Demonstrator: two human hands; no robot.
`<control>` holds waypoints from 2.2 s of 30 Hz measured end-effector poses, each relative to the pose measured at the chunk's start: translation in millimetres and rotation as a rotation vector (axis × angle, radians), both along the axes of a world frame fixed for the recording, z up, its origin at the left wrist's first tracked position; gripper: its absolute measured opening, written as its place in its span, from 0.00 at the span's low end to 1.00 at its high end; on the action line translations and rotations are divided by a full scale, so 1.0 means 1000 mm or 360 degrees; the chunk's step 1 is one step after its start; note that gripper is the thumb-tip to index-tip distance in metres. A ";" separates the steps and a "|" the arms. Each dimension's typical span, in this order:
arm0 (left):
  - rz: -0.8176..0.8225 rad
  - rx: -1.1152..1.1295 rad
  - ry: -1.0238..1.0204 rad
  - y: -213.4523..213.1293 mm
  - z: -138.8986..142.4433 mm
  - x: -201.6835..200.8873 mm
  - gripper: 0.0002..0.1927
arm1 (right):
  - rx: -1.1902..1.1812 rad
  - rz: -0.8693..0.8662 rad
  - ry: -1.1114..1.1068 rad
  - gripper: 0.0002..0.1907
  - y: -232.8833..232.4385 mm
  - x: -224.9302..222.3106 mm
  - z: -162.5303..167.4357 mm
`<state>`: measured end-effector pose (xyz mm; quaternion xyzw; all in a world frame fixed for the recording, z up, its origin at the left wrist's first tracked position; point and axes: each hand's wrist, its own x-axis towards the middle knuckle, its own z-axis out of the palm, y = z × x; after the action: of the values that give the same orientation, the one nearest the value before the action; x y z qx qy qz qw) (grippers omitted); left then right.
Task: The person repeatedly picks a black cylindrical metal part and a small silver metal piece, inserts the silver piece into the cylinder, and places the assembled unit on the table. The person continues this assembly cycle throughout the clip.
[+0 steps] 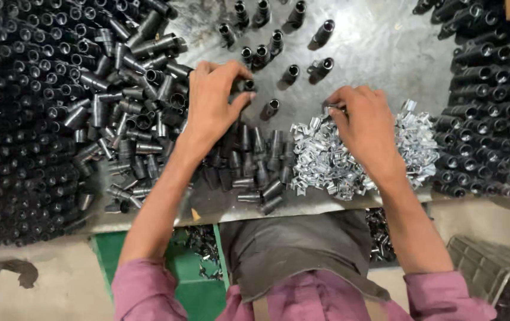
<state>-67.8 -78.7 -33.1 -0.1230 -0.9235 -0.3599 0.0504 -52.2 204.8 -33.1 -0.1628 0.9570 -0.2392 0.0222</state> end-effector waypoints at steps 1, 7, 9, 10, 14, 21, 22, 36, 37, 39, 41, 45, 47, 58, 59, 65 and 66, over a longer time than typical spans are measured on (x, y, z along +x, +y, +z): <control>-0.0096 -0.0035 -0.0006 -0.006 -0.003 -0.007 0.17 | -0.0034 0.0041 -0.0016 0.07 0.001 -0.005 -0.003; -0.0222 -0.0639 0.0077 -0.054 -0.024 -0.003 0.15 | -0.0498 -0.0145 -0.0199 0.06 0.008 -0.001 -0.005; -0.0217 -0.0803 -0.0012 -0.061 -0.029 -0.009 0.15 | -0.0549 -0.0228 -0.0205 0.06 0.008 0.000 -0.002; -0.0236 -0.0884 -0.0059 -0.061 -0.029 -0.013 0.15 | -0.0509 -0.0270 -0.0222 0.07 0.008 0.000 0.001; -0.0198 -0.0532 0.0141 -0.052 -0.010 -0.013 0.16 | -0.0808 -0.0282 -0.0398 0.09 -0.006 0.009 0.017; 0.0121 0.0337 -0.0183 0.017 0.010 0.069 0.18 | -0.1112 -0.0033 -0.0408 0.09 -0.073 0.032 0.027; 0.0160 0.0350 -0.0223 0.022 0.010 0.078 0.19 | -0.1002 0.0007 -0.0323 0.09 -0.076 0.035 0.029; 0.0272 0.0562 -0.0349 0.017 0.028 0.115 0.16 | -0.1085 0.0216 -0.0449 0.17 -0.054 0.059 0.034; 0.0227 0.0425 -0.0138 0.012 0.027 0.106 0.16 | -0.0906 0.0011 -0.0412 0.15 -0.044 0.053 0.032; 0.0248 0.0137 0.0072 -0.001 0.026 0.080 0.16 | -0.0390 -0.0137 -0.0169 0.11 -0.021 0.038 0.027; 0.0316 -0.0053 0.0135 -0.014 0.019 0.037 0.16 | -0.0035 -0.0086 0.0057 0.10 -0.005 0.020 0.019; 0.0078 -0.0137 -0.0024 -0.034 -0.009 -0.028 0.19 | -0.0046 -0.0060 -0.0115 0.10 -0.005 -0.003 0.001; 0.0004 -0.0168 0.0044 -0.051 -0.023 -0.029 0.23 | -0.0110 -0.0035 -0.0185 0.09 -0.005 -0.006 -0.001; -0.0038 -0.0366 -0.0156 -0.082 -0.006 -0.027 0.19 | -0.0090 -0.0293 -0.0862 0.11 0.005 -0.022 0.029; 0.0036 -0.0091 -0.0293 -0.083 0.002 -0.021 0.17 | -0.0140 -0.0273 -0.0804 0.11 0.005 -0.020 0.030; 0.0113 0.1046 -0.0765 -0.046 0.026 0.039 0.17 | 0.0061 -0.0128 -0.0066 0.09 0.015 0.005 0.016; 0.0055 0.0971 -0.0657 -0.034 0.027 0.051 0.18 | 0.0076 -0.0094 0.0017 0.08 0.016 0.007 0.014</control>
<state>-16.4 -112.6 -6.6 -0.0117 -0.7663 -0.6351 -0.0965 -45.1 221.0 -19.3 -0.1352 0.9669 -0.2158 0.0140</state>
